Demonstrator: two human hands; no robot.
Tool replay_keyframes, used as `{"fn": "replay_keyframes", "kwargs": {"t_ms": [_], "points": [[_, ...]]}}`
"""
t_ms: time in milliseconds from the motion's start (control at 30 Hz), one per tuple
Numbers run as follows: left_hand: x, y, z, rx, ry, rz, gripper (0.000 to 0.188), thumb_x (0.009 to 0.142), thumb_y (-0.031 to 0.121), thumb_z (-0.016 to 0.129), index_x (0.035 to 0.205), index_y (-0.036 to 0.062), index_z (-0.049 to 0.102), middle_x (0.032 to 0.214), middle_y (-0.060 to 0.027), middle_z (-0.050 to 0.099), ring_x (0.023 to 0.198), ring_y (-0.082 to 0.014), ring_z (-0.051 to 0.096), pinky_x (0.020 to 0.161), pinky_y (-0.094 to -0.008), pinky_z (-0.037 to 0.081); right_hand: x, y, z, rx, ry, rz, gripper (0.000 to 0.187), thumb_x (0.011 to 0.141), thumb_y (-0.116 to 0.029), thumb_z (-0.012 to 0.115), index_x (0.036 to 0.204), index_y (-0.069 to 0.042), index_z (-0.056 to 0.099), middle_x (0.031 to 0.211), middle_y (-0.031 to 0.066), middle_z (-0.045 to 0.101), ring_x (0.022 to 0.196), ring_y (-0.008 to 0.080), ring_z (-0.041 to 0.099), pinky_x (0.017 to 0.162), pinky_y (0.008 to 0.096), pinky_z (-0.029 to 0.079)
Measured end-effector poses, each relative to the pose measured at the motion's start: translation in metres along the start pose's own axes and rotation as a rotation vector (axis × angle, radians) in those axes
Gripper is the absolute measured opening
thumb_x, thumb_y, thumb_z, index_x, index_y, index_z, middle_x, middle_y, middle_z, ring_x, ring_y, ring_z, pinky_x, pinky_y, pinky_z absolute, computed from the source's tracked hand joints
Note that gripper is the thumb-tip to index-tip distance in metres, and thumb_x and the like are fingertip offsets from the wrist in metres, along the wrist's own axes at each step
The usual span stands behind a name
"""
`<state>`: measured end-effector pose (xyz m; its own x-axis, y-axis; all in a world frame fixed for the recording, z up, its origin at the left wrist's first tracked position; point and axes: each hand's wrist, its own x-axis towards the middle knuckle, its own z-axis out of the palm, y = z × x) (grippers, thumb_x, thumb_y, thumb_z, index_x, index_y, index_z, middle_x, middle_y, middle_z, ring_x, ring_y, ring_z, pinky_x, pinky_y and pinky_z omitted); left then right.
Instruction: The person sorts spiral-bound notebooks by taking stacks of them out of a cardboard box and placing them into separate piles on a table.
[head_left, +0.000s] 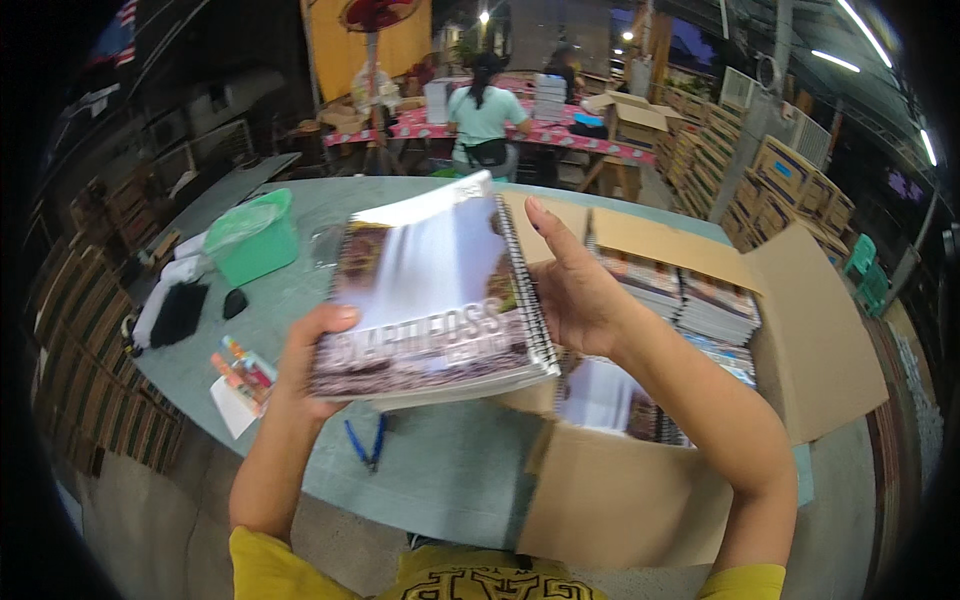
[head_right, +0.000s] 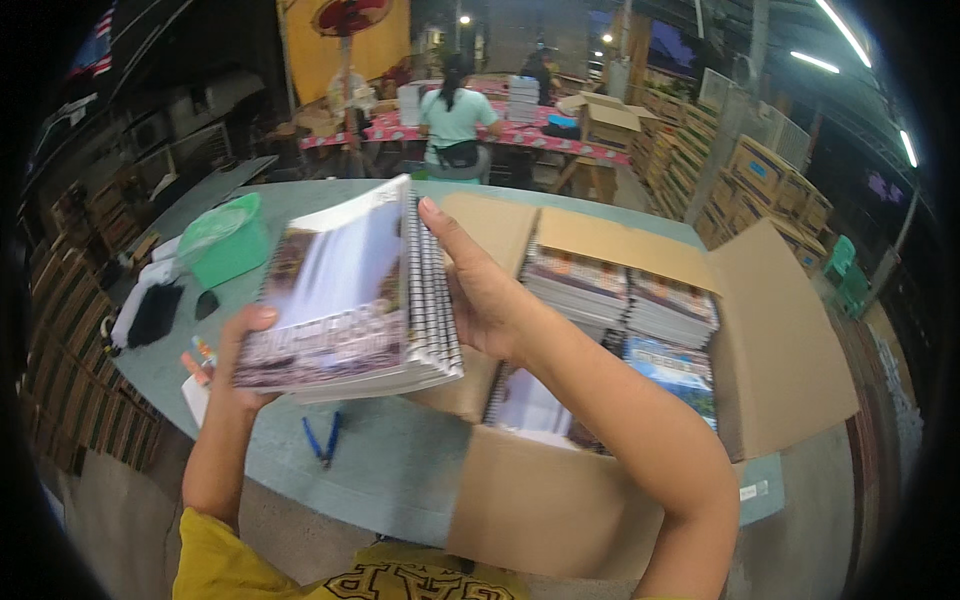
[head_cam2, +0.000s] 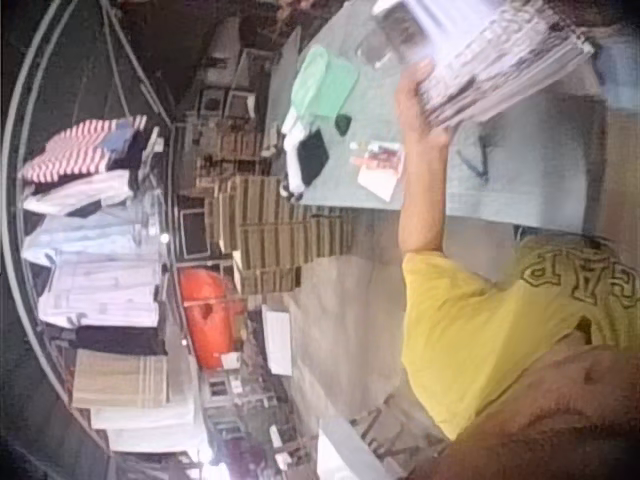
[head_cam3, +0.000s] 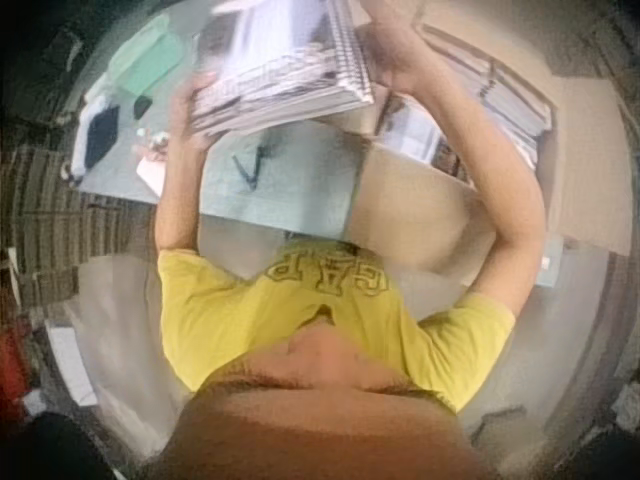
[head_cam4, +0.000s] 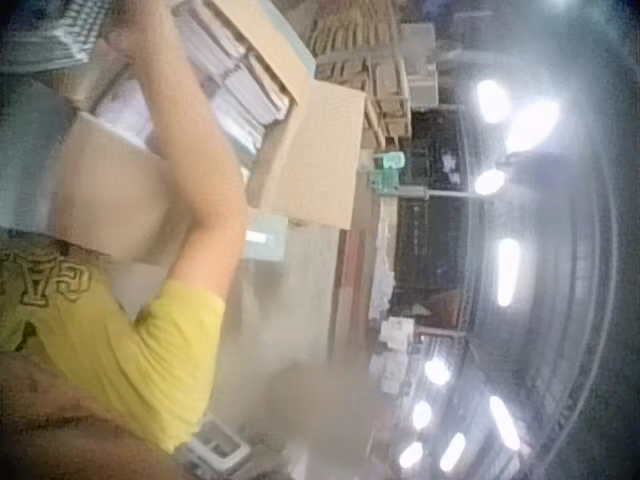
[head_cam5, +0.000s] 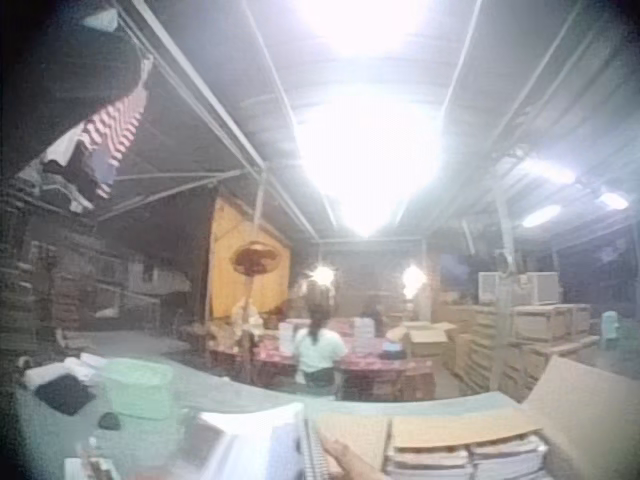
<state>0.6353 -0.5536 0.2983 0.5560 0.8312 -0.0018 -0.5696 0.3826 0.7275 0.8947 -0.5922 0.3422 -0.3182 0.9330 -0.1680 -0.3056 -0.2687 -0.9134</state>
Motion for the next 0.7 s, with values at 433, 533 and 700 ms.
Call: {"fn": "replay_keyframes", "kwargs": {"t_ms": [433, 533, 700], "points": [[0.004, 0.136, -0.140, 0.296, 0.080, -0.044, 0.031, 0.072, 0.011, 0.059, 0.098, -0.0056, 0.055, 0.086, -0.0135, 0.063, 0.072, -0.0210, 0.065, 0.070, -0.0339, 0.056, 0.182, 0.033, 0.111, 0.111, 0.219, -0.192, 0.048, 0.073, -0.039, 0.070, 0.100, -0.002, 0.056, 0.084, 0.0102, 0.061, 0.070, 0.0213, 0.062, 0.063, 0.0338, 0.054], [0.006, 0.136, -0.195, 0.298, 0.075, -0.171, 0.034, 0.074, 0.013, 0.060, 0.102, -0.0055, 0.055, 0.090, -0.0158, 0.063, 0.075, -0.0225, 0.065, 0.072, -0.0364, 0.055, 0.226, 0.080, 0.109, 0.223, 0.317, -0.103, 0.043, 0.074, -0.035, 0.069, 0.102, -0.005, 0.056, 0.091, 0.0118, 0.061, 0.079, 0.0242, 0.061, 0.071, 0.0417, 0.051], [0.031, 0.113, -0.253, 0.001, 0.008, -0.223, 0.050, 0.078, 0.029, 0.063, 0.114, -0.0028, 0.050, 0.103, -0.0176, 0.061, 0.087, -0.0246, 0.063, 0.076, -0.0384, 0.053, 0.262, 0.158, 0.086, 0.537, 0.487, -0.186, 0.029, 0.078, -0.021, 0.065, 0.099, -0.003, 0.056, 0.088, 0.0109, 0.062, 0.076, 0.0250, 0.061, 0.071, 0.0410, 0.051]]}}
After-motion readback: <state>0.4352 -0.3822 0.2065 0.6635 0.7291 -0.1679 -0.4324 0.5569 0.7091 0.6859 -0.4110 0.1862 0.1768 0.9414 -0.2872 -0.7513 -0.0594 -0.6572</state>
